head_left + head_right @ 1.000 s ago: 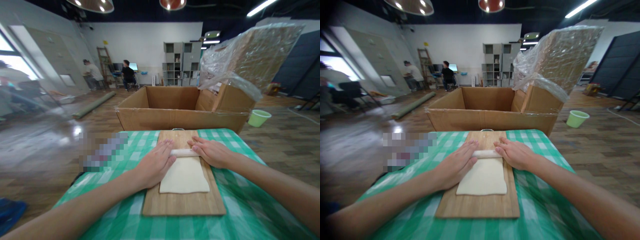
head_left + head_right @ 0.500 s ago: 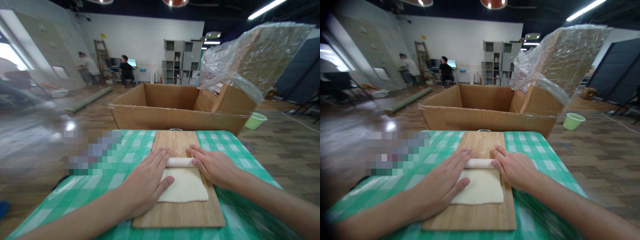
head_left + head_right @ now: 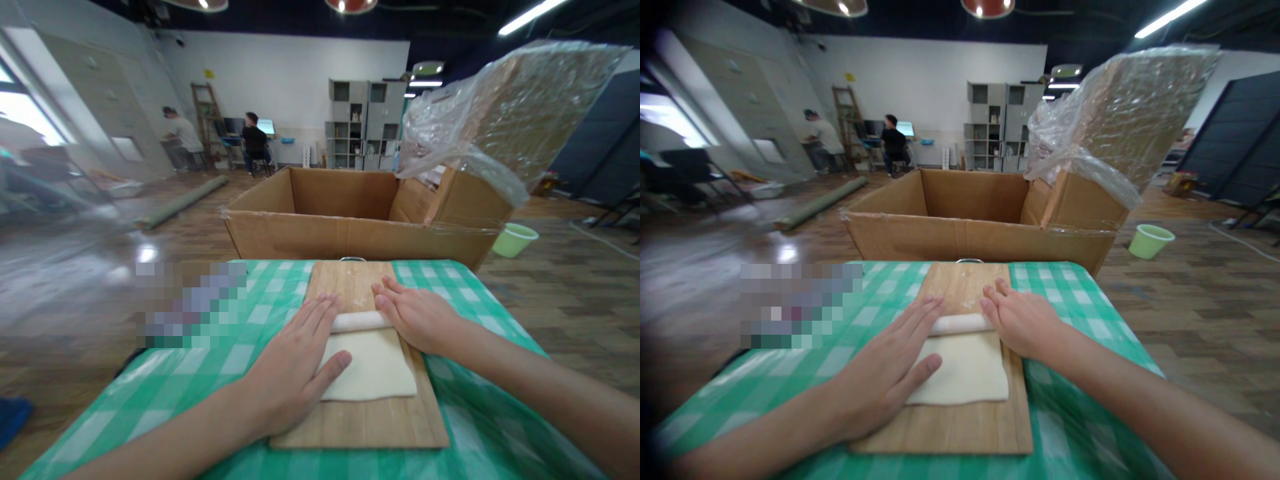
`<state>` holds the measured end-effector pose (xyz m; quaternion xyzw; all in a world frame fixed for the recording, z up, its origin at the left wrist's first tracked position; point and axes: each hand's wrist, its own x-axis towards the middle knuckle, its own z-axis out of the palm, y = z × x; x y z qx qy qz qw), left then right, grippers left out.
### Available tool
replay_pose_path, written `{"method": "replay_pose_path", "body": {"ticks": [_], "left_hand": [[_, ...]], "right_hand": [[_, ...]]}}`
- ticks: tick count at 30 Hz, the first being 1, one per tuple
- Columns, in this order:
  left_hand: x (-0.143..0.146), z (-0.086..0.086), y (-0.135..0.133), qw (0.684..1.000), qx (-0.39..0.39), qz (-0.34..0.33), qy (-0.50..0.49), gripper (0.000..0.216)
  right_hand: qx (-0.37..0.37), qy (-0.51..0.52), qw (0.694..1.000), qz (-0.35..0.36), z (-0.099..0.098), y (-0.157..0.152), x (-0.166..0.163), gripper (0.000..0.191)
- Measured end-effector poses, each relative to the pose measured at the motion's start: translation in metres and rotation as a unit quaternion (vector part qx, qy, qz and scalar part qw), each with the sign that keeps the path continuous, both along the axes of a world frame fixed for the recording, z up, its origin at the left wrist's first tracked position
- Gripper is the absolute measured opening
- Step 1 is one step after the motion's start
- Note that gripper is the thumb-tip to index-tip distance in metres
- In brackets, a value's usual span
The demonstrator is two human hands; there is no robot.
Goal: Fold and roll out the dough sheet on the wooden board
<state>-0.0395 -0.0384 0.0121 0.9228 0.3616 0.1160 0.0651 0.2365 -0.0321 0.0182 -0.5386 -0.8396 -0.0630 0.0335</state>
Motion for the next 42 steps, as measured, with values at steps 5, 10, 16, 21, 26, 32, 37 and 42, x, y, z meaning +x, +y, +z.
{"method": "replay_pose_path", "body": {"ticks": [5,10,16,21,26,32,37,42], "left_hand": [[0.001,0.000,0.007,1.000,-0.013,0.005,-0.005,0.070],[0.001,-0.003,0.013,0.999,-0.016,0.009,-0.026,0.069],[-0.009,-0.017,0.019,0.974,-0.085,0.074,-0.196,0.063],[-0.013,-0.024,0.032,0.918,-0.151,0.135,-0.341,0.059],[-0.012,-0.019,0.029,0.915,-0.114,0.101,-0.374,0.050],[-0.008,-0.016,0.020,0.974,-0.022,0.039,-0.221,0.055],[0.000,-0.006,0.019,0.998,0.010,0.022,-0.057,0.071],[0.007,-0.003,0.028,0.998,-0.009,0.059,-0.009,0.079]], "right_hand": [[0.008,-0.005,1.000,0.024,-0.007,0.019,0.005,0.047],[0.019,-0.054,0.997,0.057,-0.012,0.037,0.008,0.044],[0.003,0.043,0.999,0.029,-0.010,0.044,0.012,0.044],[-0.024,0.158,0.982,-0.095,-0.009,0.037,0.020,0.050],[0.005,0.151,0.981,-0.119,-0.002,0.009,0.019,0.053],[0.001,0.090,0.991,-0.097,0.009,-0.012,-0.012,0.050],[0.007,0.020,0.999,-0.032,0.003,0.001,-0.017,0.041],[0.013,-0.075,0.997,0.028,0.001,0.018,-0.006,0.041]]}}
